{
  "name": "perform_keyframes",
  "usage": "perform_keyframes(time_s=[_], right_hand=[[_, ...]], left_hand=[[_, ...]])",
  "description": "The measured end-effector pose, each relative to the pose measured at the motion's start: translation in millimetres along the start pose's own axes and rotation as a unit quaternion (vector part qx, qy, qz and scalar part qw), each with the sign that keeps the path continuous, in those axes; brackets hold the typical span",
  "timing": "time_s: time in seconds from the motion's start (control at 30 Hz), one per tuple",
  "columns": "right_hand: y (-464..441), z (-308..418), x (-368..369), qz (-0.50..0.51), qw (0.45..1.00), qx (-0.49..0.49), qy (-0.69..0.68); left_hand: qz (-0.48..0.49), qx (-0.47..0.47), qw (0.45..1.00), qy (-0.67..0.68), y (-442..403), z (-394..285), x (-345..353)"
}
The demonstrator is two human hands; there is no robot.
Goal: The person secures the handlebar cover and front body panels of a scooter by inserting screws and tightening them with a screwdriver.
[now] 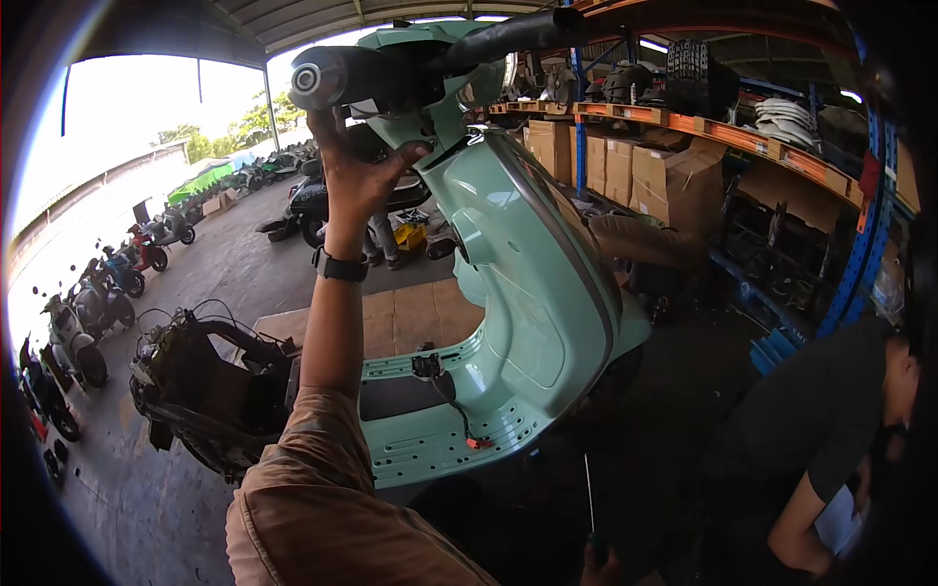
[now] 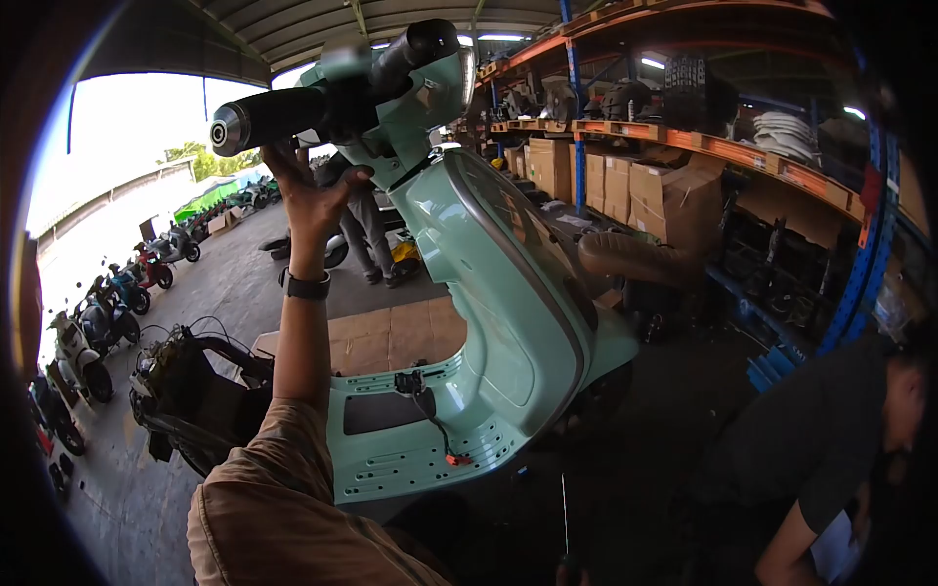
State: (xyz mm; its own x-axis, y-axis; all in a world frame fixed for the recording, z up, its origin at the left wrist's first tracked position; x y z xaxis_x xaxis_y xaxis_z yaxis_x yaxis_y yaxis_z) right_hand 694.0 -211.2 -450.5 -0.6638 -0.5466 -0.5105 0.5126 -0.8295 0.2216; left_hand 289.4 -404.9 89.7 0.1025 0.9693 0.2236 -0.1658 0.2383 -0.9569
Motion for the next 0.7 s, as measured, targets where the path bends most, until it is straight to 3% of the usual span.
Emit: perform_keyframes(time_s=[0.03,0.1,0.13,0.37,0.53,0.63,0.67,0.7], right_hand=[[7,-1,5,-0.006,1.000,0.014,0.006],[21,-6,15,-0.012,0.999,0.032,0.014],[26,-9,22,-0.010,0.999,0.036,0.014],[41,3,46,0.012,0.999,-0.030,-0.013],[42,21,40,0.035,0.999,-0.031,-0.009],[41,-1,42,0.032,0.999,0.010,0.007],[37,-18,45,0.032,0.999,0.027,0.013],[35,-32,46,0.027,0.999,0.031,0.014]], left_hand=[[-0.050,0.029,0.998,-0.013,-2,-8,-2],[0.041,0.001,0.999,0.024,-22,-28,7],[0.032,0.137,0.984,-0.110,-27,-26,3],[0.024,0.204,0.964,-0.166,-34,-39,3],[-0.003,0.130,0.985,-0.114,-24,-26,10],[0.035,0.063,0.993,-0.090,-32,-26,0],[0.090,0.043,0.993,-0.066,-38,-30,-4],[0.089,0.042,0.995,0.018,-45,-30,-11]])
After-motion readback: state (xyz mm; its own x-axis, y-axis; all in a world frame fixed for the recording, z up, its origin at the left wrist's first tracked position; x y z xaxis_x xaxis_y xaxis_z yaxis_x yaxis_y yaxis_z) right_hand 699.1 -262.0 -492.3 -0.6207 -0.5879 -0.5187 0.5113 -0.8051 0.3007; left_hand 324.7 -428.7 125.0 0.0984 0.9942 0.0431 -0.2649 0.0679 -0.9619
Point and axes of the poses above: each hand's wrist, its own y-axis away from the middle knuckle, its own x-axis out of the palm, z = x × y, the point moved 6 cm from there along -y, towards the middle knuckle, and after that the axes turned 1 degree about -z, right-handed, at the moved point
